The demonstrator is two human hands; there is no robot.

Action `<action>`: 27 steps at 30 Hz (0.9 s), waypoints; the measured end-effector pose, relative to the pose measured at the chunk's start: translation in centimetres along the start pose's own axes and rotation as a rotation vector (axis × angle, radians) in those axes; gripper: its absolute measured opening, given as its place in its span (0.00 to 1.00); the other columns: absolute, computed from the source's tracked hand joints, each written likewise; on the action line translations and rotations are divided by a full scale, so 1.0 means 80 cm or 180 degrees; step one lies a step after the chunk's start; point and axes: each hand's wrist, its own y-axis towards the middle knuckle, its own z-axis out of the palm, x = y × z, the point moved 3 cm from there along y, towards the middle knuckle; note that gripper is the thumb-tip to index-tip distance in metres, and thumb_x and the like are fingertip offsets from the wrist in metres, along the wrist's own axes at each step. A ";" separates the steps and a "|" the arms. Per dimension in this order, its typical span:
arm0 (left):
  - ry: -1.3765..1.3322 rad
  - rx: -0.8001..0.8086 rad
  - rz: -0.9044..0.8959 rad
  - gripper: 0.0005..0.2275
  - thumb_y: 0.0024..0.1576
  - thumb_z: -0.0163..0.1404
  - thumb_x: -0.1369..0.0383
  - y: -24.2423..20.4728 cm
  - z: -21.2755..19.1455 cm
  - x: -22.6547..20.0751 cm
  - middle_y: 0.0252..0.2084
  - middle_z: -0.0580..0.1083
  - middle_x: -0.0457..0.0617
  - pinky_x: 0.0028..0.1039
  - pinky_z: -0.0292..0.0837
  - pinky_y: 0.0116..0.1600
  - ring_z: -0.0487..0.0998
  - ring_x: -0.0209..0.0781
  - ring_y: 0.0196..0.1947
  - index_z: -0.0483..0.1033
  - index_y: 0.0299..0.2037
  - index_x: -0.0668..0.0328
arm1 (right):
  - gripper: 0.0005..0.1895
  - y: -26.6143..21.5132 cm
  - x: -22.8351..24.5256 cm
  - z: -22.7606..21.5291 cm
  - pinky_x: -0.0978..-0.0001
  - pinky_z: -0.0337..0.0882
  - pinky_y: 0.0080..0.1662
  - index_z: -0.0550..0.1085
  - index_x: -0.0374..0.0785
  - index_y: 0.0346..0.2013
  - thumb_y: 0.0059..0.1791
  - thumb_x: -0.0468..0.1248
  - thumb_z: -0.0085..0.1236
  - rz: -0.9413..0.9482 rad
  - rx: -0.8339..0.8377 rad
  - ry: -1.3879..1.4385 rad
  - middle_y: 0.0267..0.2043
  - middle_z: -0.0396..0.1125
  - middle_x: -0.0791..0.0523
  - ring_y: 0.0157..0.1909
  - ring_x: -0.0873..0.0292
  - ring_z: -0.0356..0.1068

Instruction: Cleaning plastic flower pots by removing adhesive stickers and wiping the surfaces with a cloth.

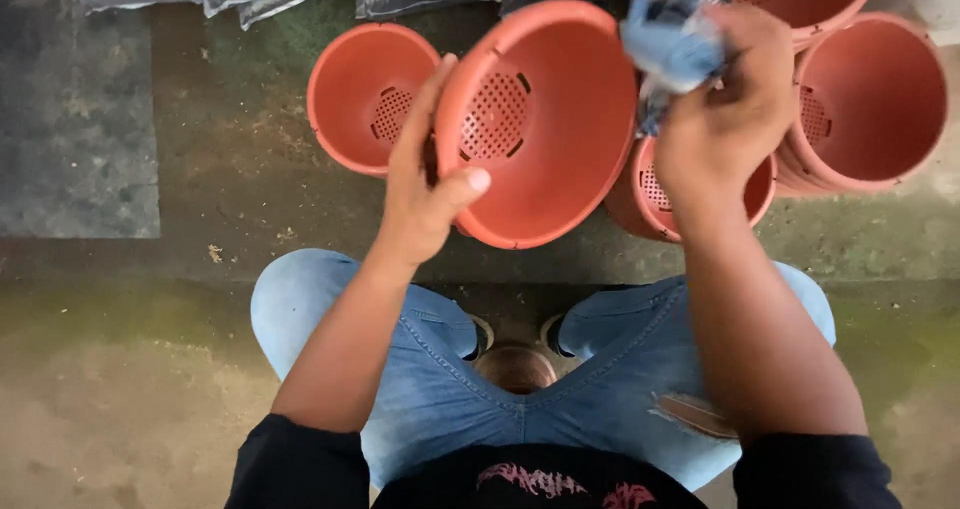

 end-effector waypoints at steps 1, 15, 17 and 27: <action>-0.0013 0.0012 -0.0003 0.40 0.59 0.53 0.46 -0.001 0.005 0.000 0.77 0.57 0.60 0.52 0.61 0.79 0.63 0.56 0.76 0.51 0.75 0.57 | 0.08 0.001 0.002 0.002 0.58 0.68 0.51 0.73 0.29 0.46 0.52 0.20 0.53 0.0004 0.0000 -0.0018 0.46 0.69 0.45 0.49 0.46 0.70; 0.0066 0.0025 0.0152 0.38 0.58 0.52 0.49 -0.002 0.008 -0.006 0.76 0.58 0.61 0.55 0.57 0.81 0.60 0.58 0.77 0.53 0.74 0.58 | 0.15 0.000 0.020 0.015 0.47 0.69 0.52 0.79 0.19 0.50 0.55 0.13 0.46 -0.1088 0.0882 0.0054 0.56 0.57 0.39 0.56 0.36 0.62; -0.0284 -0.0185 0.0384 0.38 0.59 0.56 0.51 -0.003 0.001 -0.001 0.77 0.57 0.56 0.52 0.62 0.82 0.61 0.55 0.78 0.53 0.76 0.56 | 0.10 -0.010 0.018 0.025 0.49 0.64 0.48 0.79 0.21 0.46 0.54 0.16 0.52 -0.1218 0.0987 -0.0231 0.51 0.61 0.41 0.50 0.39 0.62; 0.0469 -0.0435 0.0962 0.49 0.52 0.64 0.50 -0.025 0.040 0.039 0.67 0.57 0.51 0.42 0.55 0.76 0.63 0.43 0.65 0.45 0.79 0.54 | 0.08 -0.068 0.047 0.062 0.67 0.68 0.38 0.80 0.41 0.34 0.48 0.27 0.55 0.2011 0.2005 0.1914 0.30 0.71 0.62 0.33 0.63 0.68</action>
